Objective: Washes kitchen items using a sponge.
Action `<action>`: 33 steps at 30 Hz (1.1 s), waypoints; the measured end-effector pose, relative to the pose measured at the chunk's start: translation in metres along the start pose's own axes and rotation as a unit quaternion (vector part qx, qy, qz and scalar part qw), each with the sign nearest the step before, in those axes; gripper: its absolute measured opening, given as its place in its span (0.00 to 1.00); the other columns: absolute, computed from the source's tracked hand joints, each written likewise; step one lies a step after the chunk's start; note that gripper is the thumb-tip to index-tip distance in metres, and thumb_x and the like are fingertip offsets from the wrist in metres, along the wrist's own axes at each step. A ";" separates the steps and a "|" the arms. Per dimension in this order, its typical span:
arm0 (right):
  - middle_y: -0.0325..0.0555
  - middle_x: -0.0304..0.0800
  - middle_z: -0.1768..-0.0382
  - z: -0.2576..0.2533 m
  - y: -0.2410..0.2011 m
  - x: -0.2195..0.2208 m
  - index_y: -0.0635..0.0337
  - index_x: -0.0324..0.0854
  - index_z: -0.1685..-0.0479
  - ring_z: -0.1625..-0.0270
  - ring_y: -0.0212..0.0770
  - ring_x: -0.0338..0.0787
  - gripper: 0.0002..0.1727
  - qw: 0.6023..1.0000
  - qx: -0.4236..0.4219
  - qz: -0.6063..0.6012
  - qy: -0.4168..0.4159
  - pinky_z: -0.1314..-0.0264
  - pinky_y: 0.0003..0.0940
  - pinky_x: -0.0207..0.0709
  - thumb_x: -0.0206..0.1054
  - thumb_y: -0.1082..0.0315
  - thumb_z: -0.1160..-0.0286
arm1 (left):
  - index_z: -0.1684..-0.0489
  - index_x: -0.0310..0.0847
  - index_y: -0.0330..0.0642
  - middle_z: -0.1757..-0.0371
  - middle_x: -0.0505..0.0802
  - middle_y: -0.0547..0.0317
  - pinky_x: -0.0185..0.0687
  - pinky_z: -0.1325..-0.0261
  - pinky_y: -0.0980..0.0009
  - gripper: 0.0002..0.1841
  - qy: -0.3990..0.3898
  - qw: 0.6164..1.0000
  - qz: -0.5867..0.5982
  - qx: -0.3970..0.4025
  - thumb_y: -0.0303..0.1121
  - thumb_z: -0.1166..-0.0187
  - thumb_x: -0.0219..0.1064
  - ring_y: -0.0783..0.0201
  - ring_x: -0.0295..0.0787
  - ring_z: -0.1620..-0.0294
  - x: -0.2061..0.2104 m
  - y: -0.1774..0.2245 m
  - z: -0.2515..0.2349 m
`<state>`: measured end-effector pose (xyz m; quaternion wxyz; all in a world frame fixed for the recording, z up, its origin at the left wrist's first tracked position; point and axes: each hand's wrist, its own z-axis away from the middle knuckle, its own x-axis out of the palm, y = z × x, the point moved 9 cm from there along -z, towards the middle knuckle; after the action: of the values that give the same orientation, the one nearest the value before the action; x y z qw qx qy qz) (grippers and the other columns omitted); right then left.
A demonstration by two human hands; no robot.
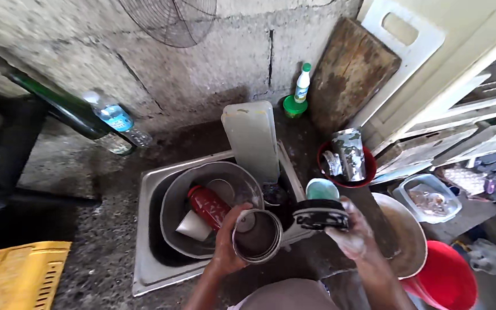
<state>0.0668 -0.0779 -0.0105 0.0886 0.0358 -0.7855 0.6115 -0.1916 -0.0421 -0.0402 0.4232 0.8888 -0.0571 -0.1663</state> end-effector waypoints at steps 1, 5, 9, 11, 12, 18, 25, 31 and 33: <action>0.22 0.92 0.43 0.006 0.002 -0.006 0.43 0.84 0.46 0.40 0.21 0.89 0.25 0.997 -0.004 0.071 -0.014 0.38 0.21 0.85 0.80 0.73 0.47 | 0.16 0.67 0.52 0.20 0.80 0.62 0.67 0.13 0.66 0.51 0.022 1.000 0.006 0.005 0.62 0.44 0.83 0.69 0.73 0.19 -0.004 0.001 0.000; 0.63 0.91 0.38 0.040 0.028 -0.002 0.74 0.88 0.57 0.31 0.60 0.88 0.19 0.901 -0.050 0.426 -0.064 0.28 0.52 0.80 0.73 0.81 0.56 | 0.19 0.70 0.53 0.21 0.82 0.64 0.69 0.15 0.65 0.50 0.065 0.997 0.023 0.017 0.61 0.47 0.85 0.69 0.75 0.20 -0.008 0.004 -0.002; 0.65 0.88 0.33 0.077 0.061 0.002 0.65 0.91 0.64 0.28 0.72 0.83 0.09 0.805 -0.113 0.577 -0.080 0.32 0.56 0.83 0.72 0.78 0.46 | 0.15 0.63 0.45 0.20 0.80 0.66 0.69 0.15 0.69 0.55 0.082 0.995 0.031 -0.056 0.59 0.47 0.86 0.73 0.73 0.19 -0.007 -0.007 0.014; 0.68 0.84 0.30 0.088 0.068 0.003 0.65 0.92 0.60 0.26 0.75 0.80 0.09 0.794 -0.092 0.590 -0.114 0.30 0.62 0.81 0.73 0.74 0.39 | 0.21 0.63 0.31 0.29 0.86 0.64 0.77 0.22 0.73 0.57 0.145 0.974 0.052 -0.167 0.47 0.56 0.92 0.77 0.81 0.28 -0.013 -0.023 0.035; 0.68 0.84 0.29 0.092 0.069 0.002 0.64 0.92 0.58 0.24 0.76 0.78 0.10 0.795 -0.078 0.588 -0.131 0.29 0.67 0.78 0.74 0.73 0.39 | 0.26 0.63 0.24 0.36 0.88 0.61 0.81 0.29 0.75 0.56 0.181 0.955 0.062 -0.226 0.38 0.62 0.92 0.77 0.84 0.35 -0.016 -0.030 0.043; 0.62 0.90 0.36 0.051 0.028 -0.014 0.63 0.92 0.49 0.30 0.69 0.85 0.20 0.814 -0.083 0.575 -0.005 0.31 0.64 0.79 0.73 0.60 0.39 | 0.29 0.58 0.16 0.39 0.89 0.57 0.83 0.31 0.76 0.58 0.209 0.942 0.071 -0.253 0.31 0.66 0.92 0.79 0.86 0.38 -0.015 -0.032 0.037; 0.67 0.90 0.37 -0.013 0.062 -0.028 0.70 0.88 0.39 0.29 0.68 0.86 0.18 0.752 0.084 0.653 -0.044 0.23 0.63 0.71 0.65 0.70 0.22 | 0.18 0.57 0.28 0.27 0.84 0.60 0.74 0.20 0.72 0.61 0.122 0.985 0.025 -0.118 0.50 0.53 0.91 0.77 0.78 0.26 -0.001 -0.017 0.021; 0.64 0.92 0.52 -0.041 0.009 -0.052 0.75 0.86 0.43 0.49 0.52 0.93 0.14 0.875 0.102 0.462 0.102 0.38 0.50 0.83 0.64 0.72 0.18 | 0.22 0.67 0.30 0.28 0.85 0.44 0.72 0.18 0.64 0.54 0.058 0.992 -0.106 -0.035 0.52 0.52 0.89 0.63 0.79 0.24 0.002 0.000 -0.005; 0.56 0.92 0.56 -0.035 -0.025 -0.027 0.74 0.86 0.51 0.55 0.34 0.91 0.12 0.903 -0.041 0.405 0.141 0.45 0.32 0.85 0.66 0.72 0.23 | 0.26 0.71 0.25 0.32 0.87 0.34 0.74 0.21 0.52 0.53 0.051 0.980 -0.184 -0.052 0.47 0.56 0.88 0.48 0.82 0.27 0.006 -0.004 -0.010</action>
<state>0.1007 -0.0515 0.0165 -0.0549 -0.3757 -0.7358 0.5608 -0.1828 -0.0338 -0.0395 0.4336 0.8683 0.1376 -0.1979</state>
